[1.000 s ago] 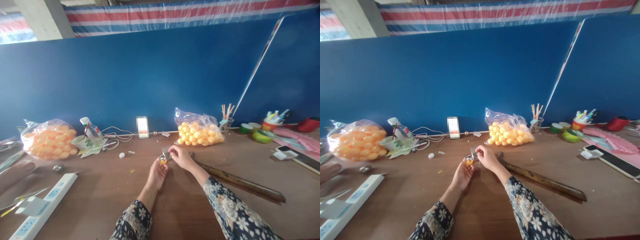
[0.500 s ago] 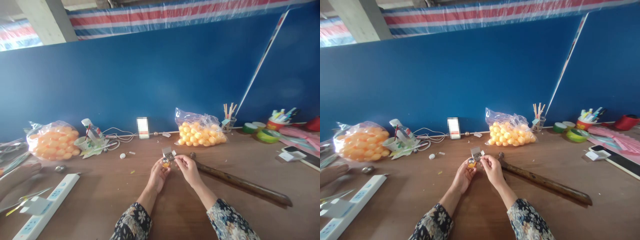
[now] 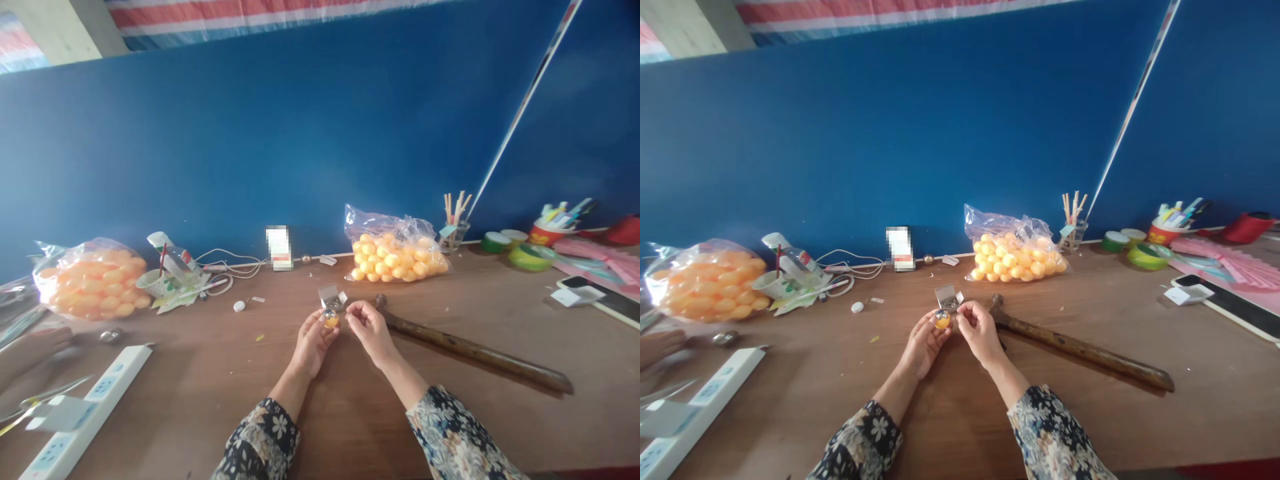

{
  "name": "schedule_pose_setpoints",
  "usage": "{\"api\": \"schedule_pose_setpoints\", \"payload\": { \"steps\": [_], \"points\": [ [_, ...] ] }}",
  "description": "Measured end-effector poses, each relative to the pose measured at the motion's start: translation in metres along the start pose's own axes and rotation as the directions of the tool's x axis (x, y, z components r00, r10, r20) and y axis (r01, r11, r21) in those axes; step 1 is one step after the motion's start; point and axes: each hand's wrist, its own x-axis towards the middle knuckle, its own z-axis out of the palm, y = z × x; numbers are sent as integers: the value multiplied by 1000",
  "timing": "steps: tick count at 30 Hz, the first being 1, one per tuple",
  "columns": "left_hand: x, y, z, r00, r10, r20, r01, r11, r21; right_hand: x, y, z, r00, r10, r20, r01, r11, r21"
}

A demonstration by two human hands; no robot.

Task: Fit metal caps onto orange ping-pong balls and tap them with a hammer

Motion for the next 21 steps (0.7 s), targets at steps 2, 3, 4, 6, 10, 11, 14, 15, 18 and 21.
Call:
{"api": "schedule_pose_setpoints", "payload": {
  "steps": [2, 3, 4, 6, 10, 11, 14, 15, 18, 21],
  "points": [
    [0, 0, 0, 1000, 4, -9, -4, 1000, 10, -1, 0, 0, 1000, -3, 8, 3, 1000, -9],
    [0, 0, 0, 1000, 5, -9, -5, 1000, 12, -1, -1, -1, 1000, 3, 16, -3, 1000, -14],
    [-1, -1, 0, 1000, 4, -9, -4, 1000, 14, -1, -1, -1, 1000, 13, 23, -12, 1000, -18],
    [0, -1, 0, 1000, -1, -13, 1, 1000, 13, -2, -3, -2, 999, 33, 35, -32, 999, -25],
    [0, -1, 0, 1000, -10, -23, 10, 1000, 8, -3, -7, -3, 998, 23, 56, -20, 998, -64],
    [0, -1, 1, 1000, -13, -24, 13, 1000, 8, -3, -8, -4, 998, 9, 58, -5, 997, -76],
    [-1, 0, 3, 999, -21, -33, 21, 1000, 8, -3, -10, -5, 998, -38, 45, 43, 993, -107],
    [-1, 1, 3, 999, -24, -36, 24, 1000, 7, -3, -11, -5, 998, -46, 40, 50, 993, -109],
    [-2, 2, 5, 999, -24, -42, 25, 1000, 9, -3, -10, -5, 999, -26, 39, 29, 996, -84],
    [-2, 2, 6, 999, -22, -47, 23, 1000, 13, -3, -8, -4, 999, 25, 45, -23, 999, -47]
  ]
}}
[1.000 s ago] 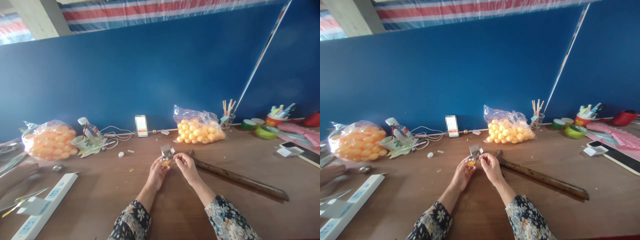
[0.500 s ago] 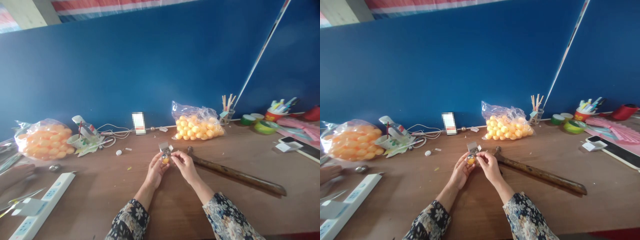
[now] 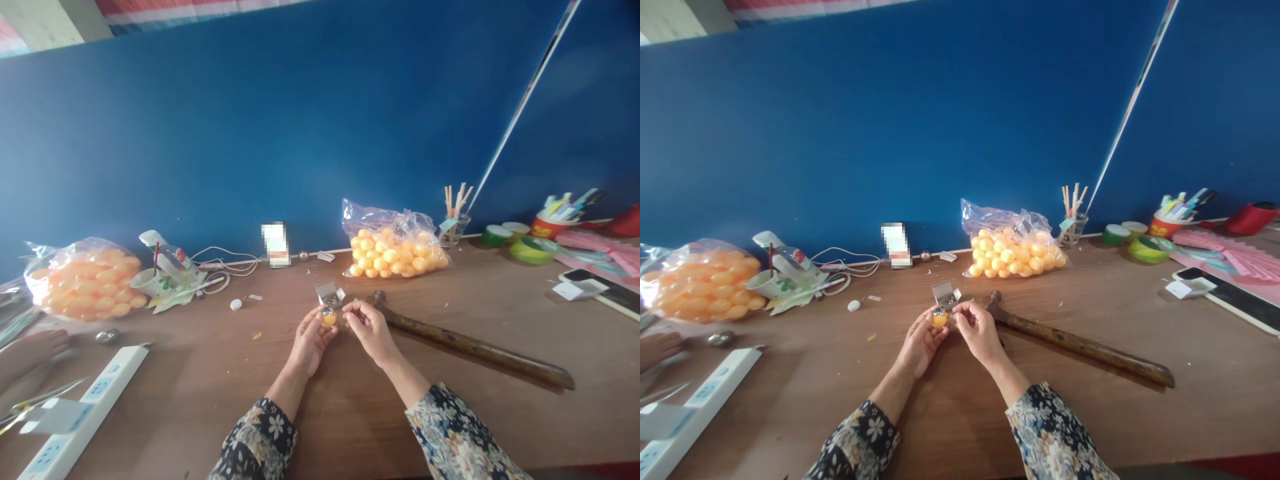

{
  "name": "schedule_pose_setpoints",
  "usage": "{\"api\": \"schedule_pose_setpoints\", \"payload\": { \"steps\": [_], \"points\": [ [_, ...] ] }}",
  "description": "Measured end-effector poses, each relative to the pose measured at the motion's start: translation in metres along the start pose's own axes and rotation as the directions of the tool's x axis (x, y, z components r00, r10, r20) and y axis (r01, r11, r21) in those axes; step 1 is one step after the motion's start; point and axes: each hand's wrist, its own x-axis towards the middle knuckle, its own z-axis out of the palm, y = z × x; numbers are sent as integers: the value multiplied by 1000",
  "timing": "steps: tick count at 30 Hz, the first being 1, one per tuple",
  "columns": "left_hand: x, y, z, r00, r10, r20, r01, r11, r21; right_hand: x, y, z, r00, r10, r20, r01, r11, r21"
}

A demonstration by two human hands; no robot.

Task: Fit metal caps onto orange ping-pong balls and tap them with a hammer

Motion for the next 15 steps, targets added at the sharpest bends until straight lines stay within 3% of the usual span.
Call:
{"api": "schedule_pose_setpoints", "payload": {
  "steps": [15],
  "points": [
    [1, -1, -2, 1000, 8, 15, -8, 1000, -12, -4, -10, 1, 999, -18, 41, 17, 999, 31]
  ]
}}
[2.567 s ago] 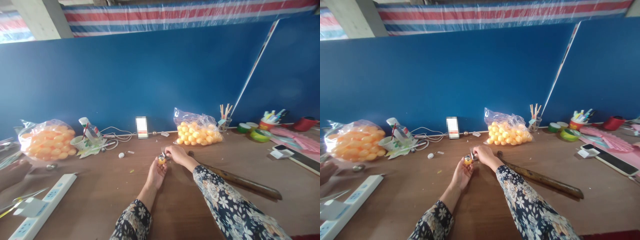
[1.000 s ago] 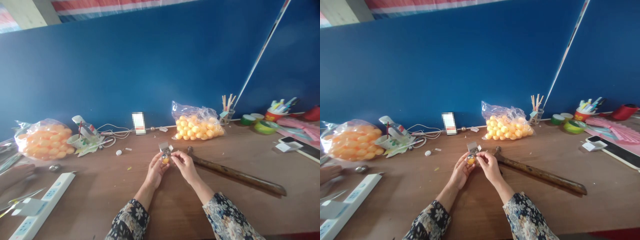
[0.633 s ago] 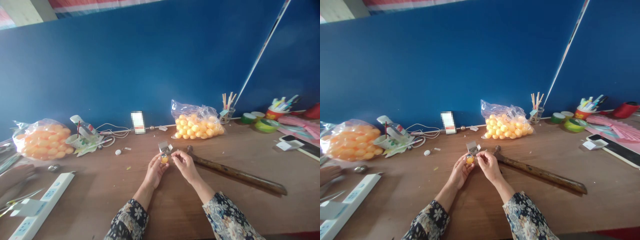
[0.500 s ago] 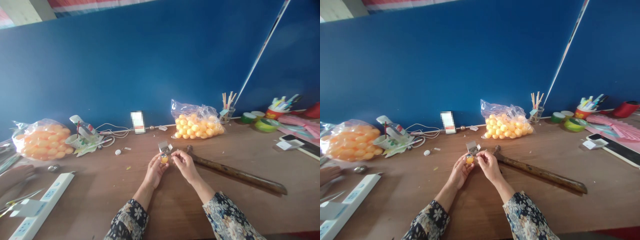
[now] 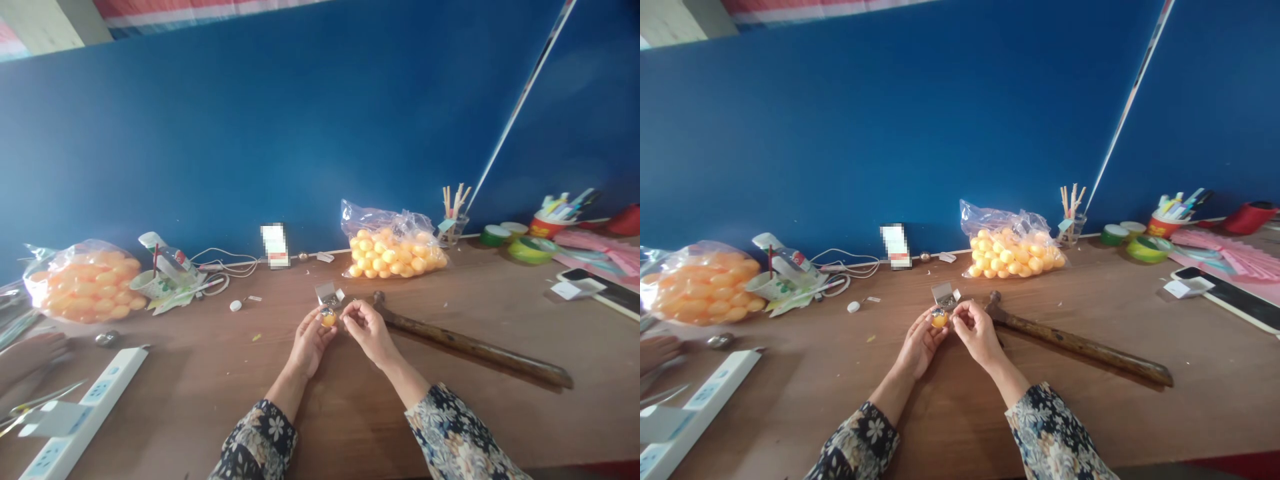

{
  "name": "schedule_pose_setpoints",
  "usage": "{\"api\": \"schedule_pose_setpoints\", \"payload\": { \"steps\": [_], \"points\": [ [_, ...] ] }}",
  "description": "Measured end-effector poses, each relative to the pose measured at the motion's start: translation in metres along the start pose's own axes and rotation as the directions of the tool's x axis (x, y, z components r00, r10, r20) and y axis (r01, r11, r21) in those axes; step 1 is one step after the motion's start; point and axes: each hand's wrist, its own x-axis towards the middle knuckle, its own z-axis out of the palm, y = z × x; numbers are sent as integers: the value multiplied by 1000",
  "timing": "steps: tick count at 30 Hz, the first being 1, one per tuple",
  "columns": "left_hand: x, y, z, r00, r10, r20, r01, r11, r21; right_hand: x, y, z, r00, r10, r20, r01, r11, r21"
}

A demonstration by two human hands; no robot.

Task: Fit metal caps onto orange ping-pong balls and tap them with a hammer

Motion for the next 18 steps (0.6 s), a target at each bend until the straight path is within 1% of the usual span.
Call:
{"api": "schedule_pose_setpoints", "payload": {
  "steps": [6, 12, 18],
  "points": [
    [0, 0, 1, 1000, -6, -9, 6, 1000, -3, -1, 0, 1, 1000, 2, -1, -2, 1000, 4],
    [-1, 0, 1, 1000, -2, 0, 2, 1000, 7, 0, 3, 1, 1000, 17, 9, -17, 999, -43],
    [-2, 1, 2, 1000, -7, 7, 6, 1000, 15, -1, 2, 0, 998, 57, 32, -57, 998, -5]
  ]
}}
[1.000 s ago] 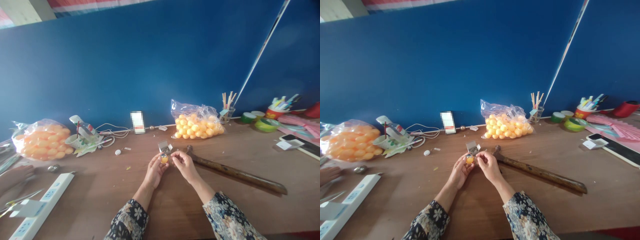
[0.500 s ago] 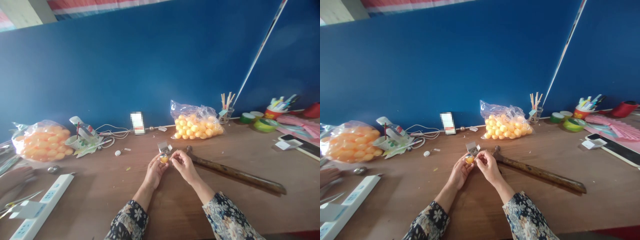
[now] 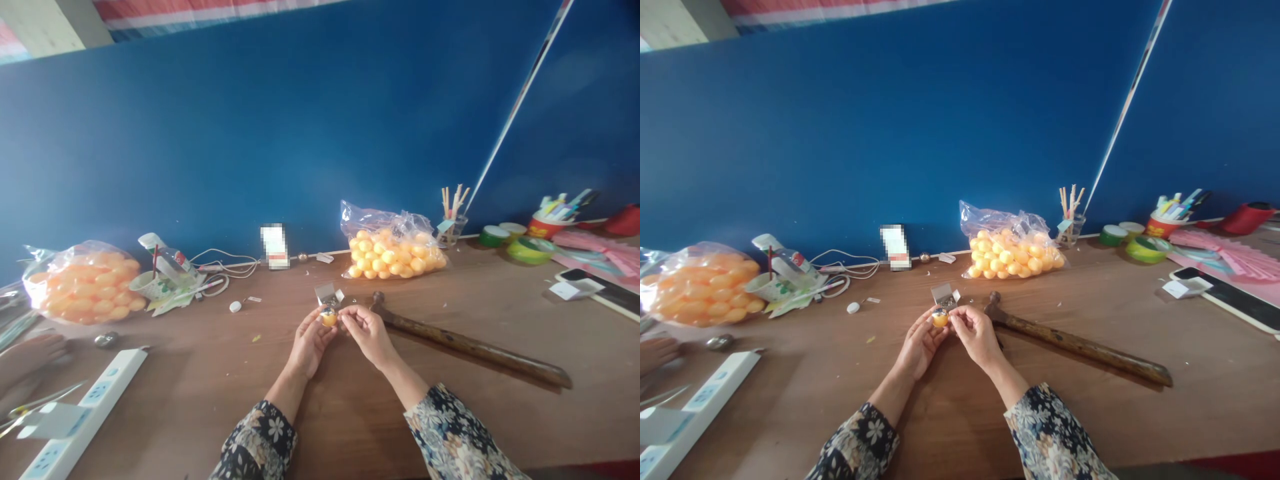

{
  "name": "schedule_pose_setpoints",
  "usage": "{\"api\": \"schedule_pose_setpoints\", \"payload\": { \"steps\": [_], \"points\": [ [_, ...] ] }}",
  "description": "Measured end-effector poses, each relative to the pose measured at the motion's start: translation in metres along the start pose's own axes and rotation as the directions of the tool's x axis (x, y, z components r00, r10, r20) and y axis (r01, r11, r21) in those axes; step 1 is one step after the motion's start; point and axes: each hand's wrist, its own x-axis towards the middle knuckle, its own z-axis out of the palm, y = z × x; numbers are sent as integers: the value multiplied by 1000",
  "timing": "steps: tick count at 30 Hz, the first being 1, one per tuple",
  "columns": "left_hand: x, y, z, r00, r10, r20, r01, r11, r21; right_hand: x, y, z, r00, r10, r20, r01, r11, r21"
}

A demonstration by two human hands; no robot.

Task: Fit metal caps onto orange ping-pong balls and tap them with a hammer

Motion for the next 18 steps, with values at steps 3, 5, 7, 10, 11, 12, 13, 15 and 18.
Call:
{"api": "schedule_pose_setpoints", "payload": {
  "steps": [3, 5, 7, 10, 11, 12, 13, 15, 18],
  "points": [
    [0, 0, 0, 1000, -2, 2, 2, 1000, 1, 0, 1, 0, 1000, -18, -15, 17, 1000, -14],
    [1, 0, -1, 1000, 1, -4, -1, 1000, 0, 1, 1, 0, 999, -43, -32, 42, 998, -35],
    [1, 0, -1, 1000, 2, -10, -2, 1000, 1, 2, 2, 0, 997, -68, -43, 66, 997, -46],
    [1, 0, -1, 1000, 0, -13, 0, 1000, 3, 2, 3, 0, 996, -74, -42, 71, 996, -53],
    [1, 0, -1, 1000, -2, -13, 2, 1000, 4, 2, 3, 0, 997, -65, -37, 63, 997, -54],
    [1, 0, -1, 1000, -2, -13, 2, 1000, 4, 1, 4, 0, 998, -54, -32, 52, 997, -52],
    [1, 0, -1, 1000, -3, -12, 4, 1000, 3, 1, 4, 0, 999, -41, -26, 40, 998, -49],
    [1, 0, -1, 1000, -7, -7, 7, 1000, 3, 2, 5, 0, 1000, -25, -17, 24, 999, -40],
    [1, -1, -1, 1000, -8, -9, 8, 1000, 6, 3, 5, 0, 999, -33, -21, 33, 999, -31]
  ]
}}
